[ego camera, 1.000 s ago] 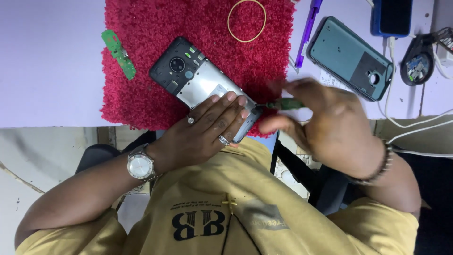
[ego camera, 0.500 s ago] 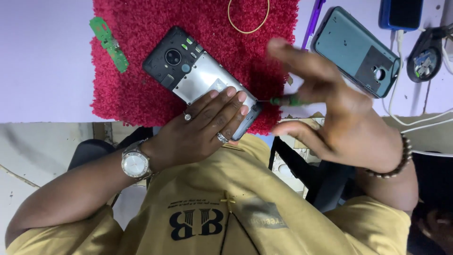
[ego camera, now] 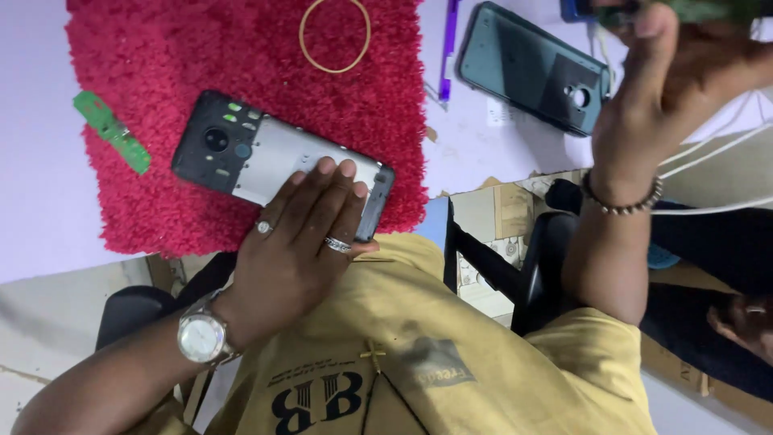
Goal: Assembling internal components of a mobile phone on a repair bench, including installing a circuit board and using a screwdriver.
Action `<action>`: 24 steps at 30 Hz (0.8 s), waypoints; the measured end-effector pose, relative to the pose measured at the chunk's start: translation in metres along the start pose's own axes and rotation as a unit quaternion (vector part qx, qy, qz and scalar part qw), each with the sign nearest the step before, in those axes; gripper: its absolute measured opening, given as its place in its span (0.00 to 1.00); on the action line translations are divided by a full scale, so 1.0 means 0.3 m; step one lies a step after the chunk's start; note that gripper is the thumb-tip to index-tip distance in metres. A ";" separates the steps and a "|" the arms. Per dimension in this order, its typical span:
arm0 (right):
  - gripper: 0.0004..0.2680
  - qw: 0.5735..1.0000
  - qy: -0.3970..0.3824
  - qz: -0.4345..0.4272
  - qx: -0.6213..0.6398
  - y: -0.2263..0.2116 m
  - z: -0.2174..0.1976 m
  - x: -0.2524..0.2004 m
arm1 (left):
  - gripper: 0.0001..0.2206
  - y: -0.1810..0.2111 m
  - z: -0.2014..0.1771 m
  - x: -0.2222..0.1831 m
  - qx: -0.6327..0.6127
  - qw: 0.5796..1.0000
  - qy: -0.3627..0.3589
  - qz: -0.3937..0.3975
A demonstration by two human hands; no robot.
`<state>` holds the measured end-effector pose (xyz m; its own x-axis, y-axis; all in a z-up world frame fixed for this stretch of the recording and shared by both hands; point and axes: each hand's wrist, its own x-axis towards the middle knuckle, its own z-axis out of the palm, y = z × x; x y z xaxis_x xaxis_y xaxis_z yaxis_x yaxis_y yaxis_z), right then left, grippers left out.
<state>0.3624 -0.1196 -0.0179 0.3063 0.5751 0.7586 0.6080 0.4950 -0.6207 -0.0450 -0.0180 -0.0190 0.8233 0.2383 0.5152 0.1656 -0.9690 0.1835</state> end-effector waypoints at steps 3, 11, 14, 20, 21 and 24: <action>0.28 0.993 0.106 0.029 0.030 0.126 -0.050 -0.061 | 0.27 0.026 -0.020 0.042 0.068 0.998 0.006 0.001; 0.38 0.974 0.165 0.148 -0.055 0.245 -0.039 -0.104 | 0.28 0.080 0.038 0.100 0.258 0.965 -0.030 -0.020; 0.43 0.972 0.144 0.152 -0.108 0.226 -0.010 -0.084 | 0.34 0.071 0.052 0.083 0.272 0.961 -0.044 -0.007; 0.32 0.988 0.067 0.109 -0.090 0.218 0.086 -0.036 | 0.48 0.050 0.061 0.054 0.291 0.954 -0.063 0.048; 0.37 0.991 0.039 0.106 -0.067 0.234 0.073 -0.050 | 0.49 0.049 0.063 0.053 0.293 0.953 -0.060 0.049; 0.41 0.992 0.007 0.103 -0.067 0.235 0.065 -0.059 | 0.48 0.046 0.065 0.054 0.293 0.953 -0.055 0.051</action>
<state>0.3855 -0.0820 -0.0788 0.4441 0.6449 0.6220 0.6235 0.2762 -0.7314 -0.0187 -0.0288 -0.0243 0.8979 0.1631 0.4088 0.3295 -0.8649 -0.3787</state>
